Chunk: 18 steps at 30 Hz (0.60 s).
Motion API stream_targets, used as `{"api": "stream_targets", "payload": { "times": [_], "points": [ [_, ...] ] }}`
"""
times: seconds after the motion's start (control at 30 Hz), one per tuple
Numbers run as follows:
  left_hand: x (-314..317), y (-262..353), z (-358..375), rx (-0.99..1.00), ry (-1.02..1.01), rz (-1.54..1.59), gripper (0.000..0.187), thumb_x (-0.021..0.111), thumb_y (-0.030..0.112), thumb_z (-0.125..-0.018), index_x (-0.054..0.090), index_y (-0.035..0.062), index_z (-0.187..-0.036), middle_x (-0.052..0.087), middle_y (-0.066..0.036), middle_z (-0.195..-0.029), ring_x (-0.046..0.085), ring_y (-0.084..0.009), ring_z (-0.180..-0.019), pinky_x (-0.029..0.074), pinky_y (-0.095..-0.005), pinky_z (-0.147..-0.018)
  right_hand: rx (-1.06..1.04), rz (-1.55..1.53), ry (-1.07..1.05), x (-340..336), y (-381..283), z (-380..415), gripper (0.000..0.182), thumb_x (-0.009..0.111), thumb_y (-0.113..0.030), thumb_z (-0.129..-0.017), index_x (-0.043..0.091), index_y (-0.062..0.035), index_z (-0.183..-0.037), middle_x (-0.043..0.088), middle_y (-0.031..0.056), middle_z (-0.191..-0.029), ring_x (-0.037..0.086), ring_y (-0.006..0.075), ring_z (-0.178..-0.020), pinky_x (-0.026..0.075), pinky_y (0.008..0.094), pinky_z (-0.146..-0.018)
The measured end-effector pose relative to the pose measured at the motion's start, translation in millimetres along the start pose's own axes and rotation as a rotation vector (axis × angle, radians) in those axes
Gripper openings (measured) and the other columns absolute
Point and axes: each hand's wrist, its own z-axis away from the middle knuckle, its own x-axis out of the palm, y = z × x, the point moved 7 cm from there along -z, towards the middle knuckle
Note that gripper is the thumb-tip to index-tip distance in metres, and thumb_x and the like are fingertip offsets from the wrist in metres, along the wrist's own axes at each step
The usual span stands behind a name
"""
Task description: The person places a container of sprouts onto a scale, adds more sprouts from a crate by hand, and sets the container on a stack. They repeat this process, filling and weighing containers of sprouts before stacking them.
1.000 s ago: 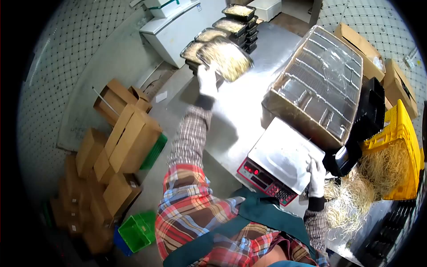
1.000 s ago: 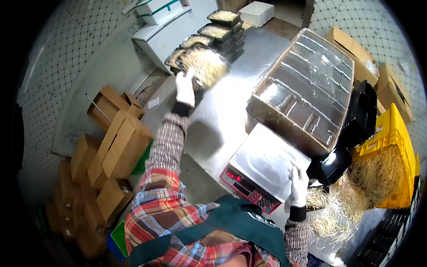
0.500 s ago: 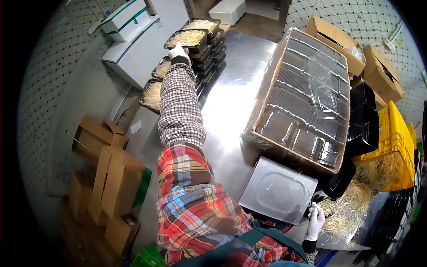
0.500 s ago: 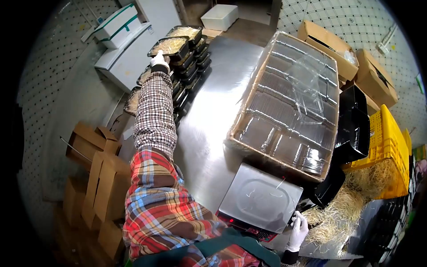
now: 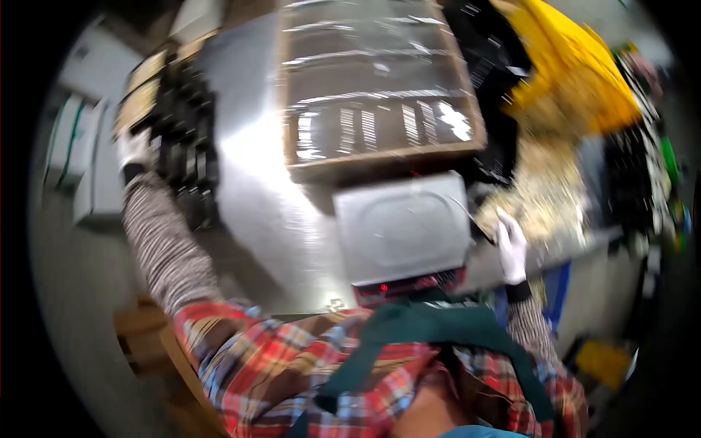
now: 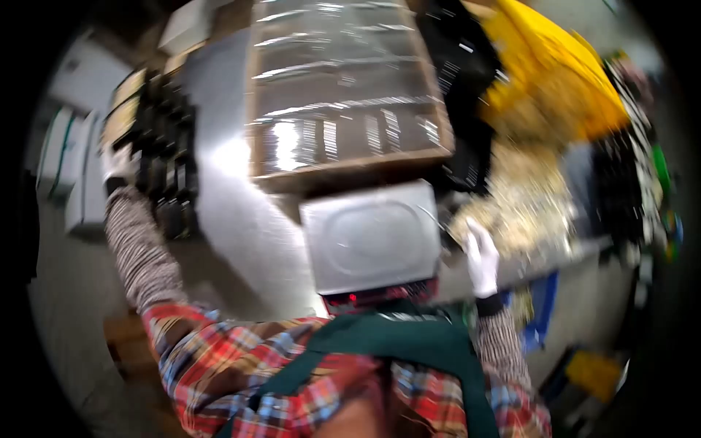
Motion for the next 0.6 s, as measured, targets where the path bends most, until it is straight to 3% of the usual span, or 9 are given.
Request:
{"api": "stream_targets", "payload": {
  "times": [0.07,0.17,0.23,0.27,0.33,0.43,0.5,0.57,0.6],
  "points": [
    [-0.2,-12.7,30.1,-0.669,0.123,0.769,0.085,0.045,0.072,-0.09,0.046,0.0064,-0.145,0.061,-0.007,-0.132,0.06,-0.0251,-0.094,0.051,-0.04,-0.082,0.029,-0.022,0.207,-47.9,45.2,1.4,0.025,0.056,-0.009,-0.101,0.065,-0.0029,-0.124,0.065,-0.0017,-0.096,0.053,0.0042,-0.076,0.046,0.0203,-0.07],
    [-3.3,16.4,40.3,-0.572,0.564,0.706,0.078,0.066,0.04,-0.093,0.031,0.0008,-0.151,0.04,-0.019,-0.153,0.05,-0.0354,-0.132,0.047,-0.0457,-0.104,0.04,0.085,0.524,-114.5,115.4,5.1,0.021,0.061,-0.015,-0.099,0.068,-0.0029,-0.115,0.067,-0.0008,-0.092,0.057,0.0058,-0.078,0.047,0.0218,-0.071],
    [21.0,27.1,56.2,-0.299,0.592,0.562,0.077,0.073,0.022,-0.088,0.032,-0.004,-0.147,0.046,-0.024,-0.146,0.051,-0.037,-0.13,0.048,-0.0438,-0.102,0.153,0.29,0.546,-139.4,133.7,3.2,0.034,0.073,-0.029,-0.091,0.067,-0.0033,-0.112,0.07,0.0051,-0.094,0.06,0.0106,-0.078,0.049,0.0242,-0.073],
    [36.0,34.8,59.8,-0.108,0.727,0.549,0.053,0.07,0.014,-0.09,0.047,-0.0066,-0.132,0.06,-0.02,-0.126,0.06,-0.032,-0.115,0.051,-0.0405,-0.095,0.185,0.271,0.483,-136.0,140.3,-2.7,0.041,0.075,-0.03,-0.089,0.064,-0.0034,-0.118,0.07,0.0071,-0.097,0.061,0.0126,-0.079,0.051,0.0253,-0.073],
    [97.6,82.1,83.4,0.268,0.586,0.388,0.016,0.067,0.003,-0.088,0.061,-0.0025,-0.101,0.065,-0.004,-0.095,0.062,-0.0158,-0.087,0.051,-0.0297,-0.083,0.368,0.122,0.3,-113.0,161.4,-18.7,0.056,0.078,-0.031,-0.086,0.055,-0.0029,-0.128,0.069,0.0099,-0.101,0.063,0.0159,-0.082,0.053,0.0279,-0.072],
    [240.9,249.2,233.6,0.258,0.428,0.352,0.04,0.068,0.018,-0.095,0.056,-0.001,-0.128,0.062,-0.008,-0.117,0.059,-0.0177,-0.106,0.048,-0.032,-0.097,0.506,-0.075,0.149,-77.4,201.7,-35.6,0.058,0.071,-0.017,-0.087,0.046,0.0019,-0.135,0.067,0.0112,-0.102,0.064,0.0176,-0.088,0.055,0.0318,-0.073],
    [313.3,306.5,316.0,0.288,0.209,0.283,0.048,0.065,0.026,-0.098,0.051,0.0023,-0.138,0.062,-0.008,-0.12,0.059,-0.0186,-0.109,0.047,-0.0323,-0.099,0.242,0.085,0.168,-90.6,205.2,-46.7,0.052,0.066,-0.012,-0.088,0.047,0.0017,-0.134,0.066,0.01,-0.101,0.063,0.0168,-0.086,0.053,0.0312,-0.079],
    [393.5,338.3,406.9,0.134,-0.233,0.37,0.025,0.061,0.021,-0.1,0.066,0.004,-0.118,0.068,-0.004,-0.107,0.062,-0.0152,-0.102,0.05,-0.0306,-0.092,0.056,0.265,0.266,-109.8,158.4,-27.6,0.043,0.064,-0.013,-0.089,0.052,0.0009,-0.128,0.061,0.0071,-0.087,0.059,0.019,-0.077,0.05,0.0331,-0.076],
    [432.6,360.7,451.8,0.327,-0.273,0.391,0.015,0.063,0.014,-0.098,0.069,0.0043,-0.107,0.067,-0.004,-0.106,0.062,-0.0139,-0.1,0.051,-0.029,-0.09,0.026,0.198,0.29,-116.1,164.8,-27.0,0.043,0.064,-0.014,-0.089,0.052,0.0007,-0.128,0.06,0.0075,-0.085,0.058,0.0197,-0.076,0.05,0.0338,-0.075]
  ]
}}
